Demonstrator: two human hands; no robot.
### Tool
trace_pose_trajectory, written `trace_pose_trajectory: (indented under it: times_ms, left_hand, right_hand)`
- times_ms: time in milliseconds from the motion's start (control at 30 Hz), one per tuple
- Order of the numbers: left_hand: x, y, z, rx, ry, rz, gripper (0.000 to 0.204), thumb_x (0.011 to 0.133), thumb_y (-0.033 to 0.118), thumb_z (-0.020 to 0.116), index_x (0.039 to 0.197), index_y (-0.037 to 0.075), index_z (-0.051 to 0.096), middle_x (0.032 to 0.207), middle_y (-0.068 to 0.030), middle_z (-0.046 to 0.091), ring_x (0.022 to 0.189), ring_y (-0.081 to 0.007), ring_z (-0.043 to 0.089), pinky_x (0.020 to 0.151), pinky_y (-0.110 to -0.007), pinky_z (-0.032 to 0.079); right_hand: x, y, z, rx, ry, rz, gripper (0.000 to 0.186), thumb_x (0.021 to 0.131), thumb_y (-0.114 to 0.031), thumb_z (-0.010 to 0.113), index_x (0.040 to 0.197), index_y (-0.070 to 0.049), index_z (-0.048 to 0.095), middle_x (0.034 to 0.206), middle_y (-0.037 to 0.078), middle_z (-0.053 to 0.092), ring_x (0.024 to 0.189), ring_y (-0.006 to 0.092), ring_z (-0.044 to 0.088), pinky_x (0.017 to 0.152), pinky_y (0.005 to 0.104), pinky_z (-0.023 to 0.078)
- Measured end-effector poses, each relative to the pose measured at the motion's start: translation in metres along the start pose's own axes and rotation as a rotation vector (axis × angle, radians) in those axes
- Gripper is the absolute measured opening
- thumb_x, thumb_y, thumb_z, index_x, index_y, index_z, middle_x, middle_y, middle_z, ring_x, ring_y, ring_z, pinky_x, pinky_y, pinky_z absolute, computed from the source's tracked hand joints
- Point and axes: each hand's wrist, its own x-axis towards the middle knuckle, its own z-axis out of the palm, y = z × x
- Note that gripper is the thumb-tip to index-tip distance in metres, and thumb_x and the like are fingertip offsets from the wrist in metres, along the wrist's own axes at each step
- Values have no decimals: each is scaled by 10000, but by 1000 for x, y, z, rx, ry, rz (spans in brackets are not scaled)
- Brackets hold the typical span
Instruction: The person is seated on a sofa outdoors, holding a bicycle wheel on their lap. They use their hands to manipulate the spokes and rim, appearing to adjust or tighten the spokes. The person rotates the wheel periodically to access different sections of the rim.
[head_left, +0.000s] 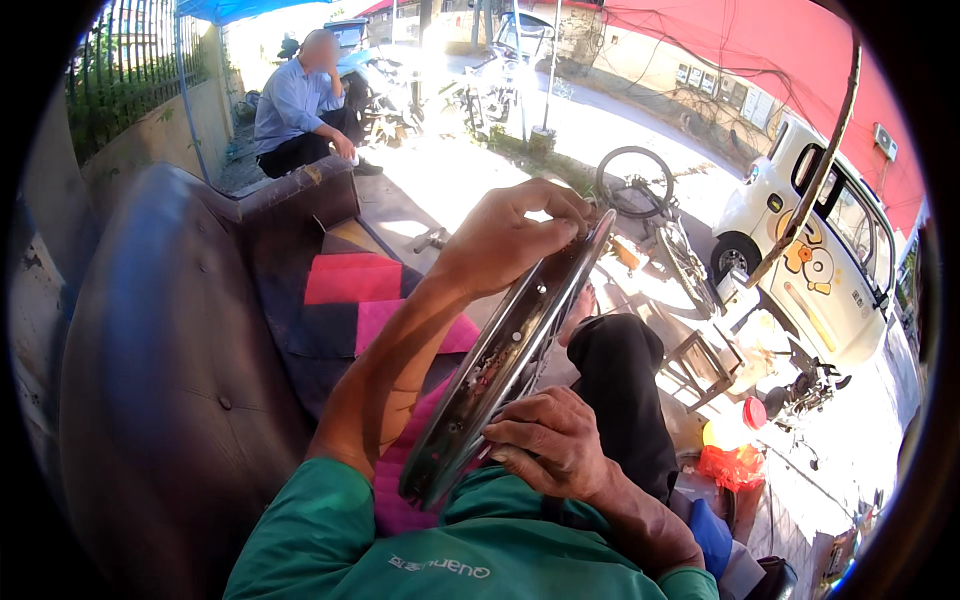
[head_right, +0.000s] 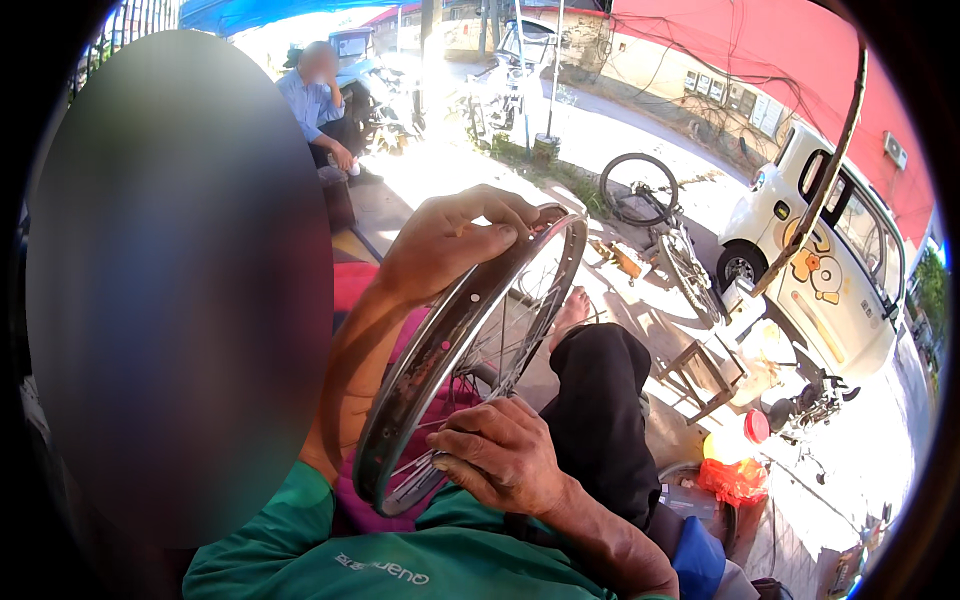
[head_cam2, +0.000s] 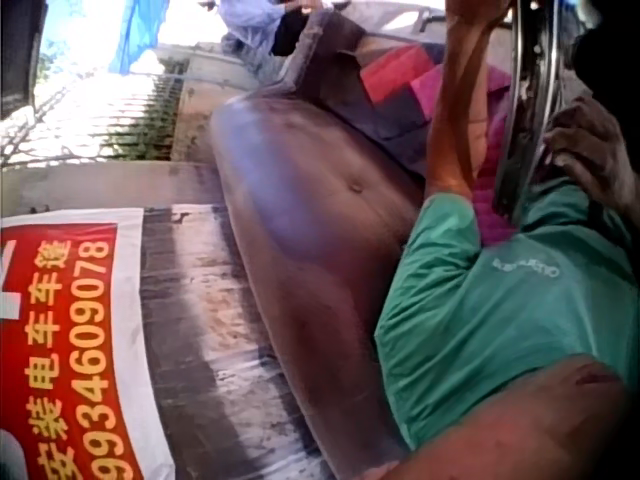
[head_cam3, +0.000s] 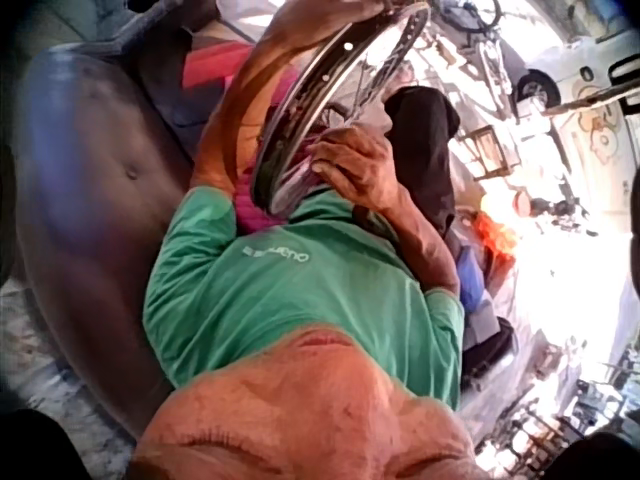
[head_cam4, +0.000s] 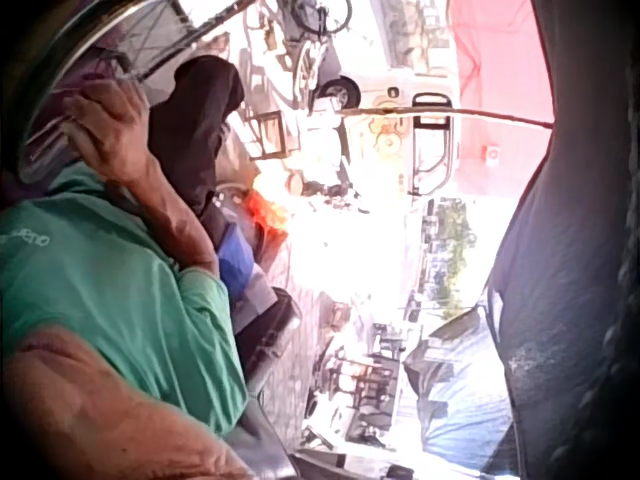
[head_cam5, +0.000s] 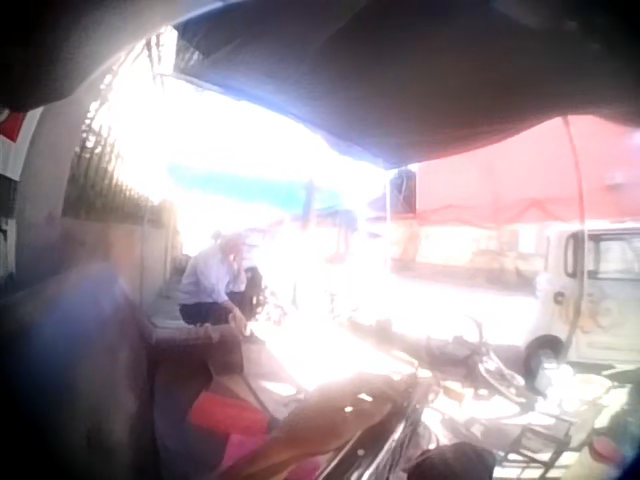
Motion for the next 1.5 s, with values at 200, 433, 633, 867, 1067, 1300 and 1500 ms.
trace_pose_trajectory:
  times_ms: [200,433,633,867,1067,1300,1500]
  left_hand:
    - [-3,4,0,-68,-19,-10,199,909,47,585,1059,-45,679,1186,-127,648,1049,-169,622,938,-306,488]
    - [-8,5,2,-81,-22,30,171,907,52,587,1005,-42,691,1188,-126,638,1100,-183,602,972,-320,468]
    - [-9,0,-1,-98,-31,46,173,907,43,579,1010,-57,676,1198,-141,631,1104,-196,603,971,-333,475]
    - [-13,-1,-4,-124,-8,16,157,897,37,591,997,-54,671,1191,-139,627,1091,-195,613,944,-328,496]
    - [-16,7,2,-14,-36,65,139,893,61,611,993,10,693,1187,-117,642,1017,-190,649,883,-305,516]
    - [-15,7,1,-26,-8,1,144,891,78,608,981,-4,687,1184,-118,642,1027,-189,646,891,-319,516]
    - [-13,-4,-2,-6,41,138,162,870,76,627,956,-49,686,1108,-114,668,919,-211,685,783,-316,571]
  right_hand:
    - [17,11,-2,94,112,57,150,842,-119,722,968,-80,651,919,72,664,841,261,651,739,366,496]
    - [30,21,-4,351,166,245,125,947,-61,612,1056,-5,640,872,107,651,756,207,651,700,307,507]
    - [30,23,3,627,208,340,174,957,-60,611,1108,23,639,962,93,660,860,148,629,773,288,498]
    - [38,15,5,931,199,414,197,979,-56,586,1146,40,622,1028,69,673,914,117,626,816,255,507]
    - [32,19,7,929,194,416,210,958,-118,635,1103,33,651,992,58,693,843,92,638,727,234,519]
    - [31,21,4,973,187,492,267,933,-160,670,1106,42,654,987,79,707,868,118,664,758,261,541]
    - [40,23,10,1073,200,457,285,920,-168,686,1105,46,653,1001,100,709,885,163,681,787,282,550]
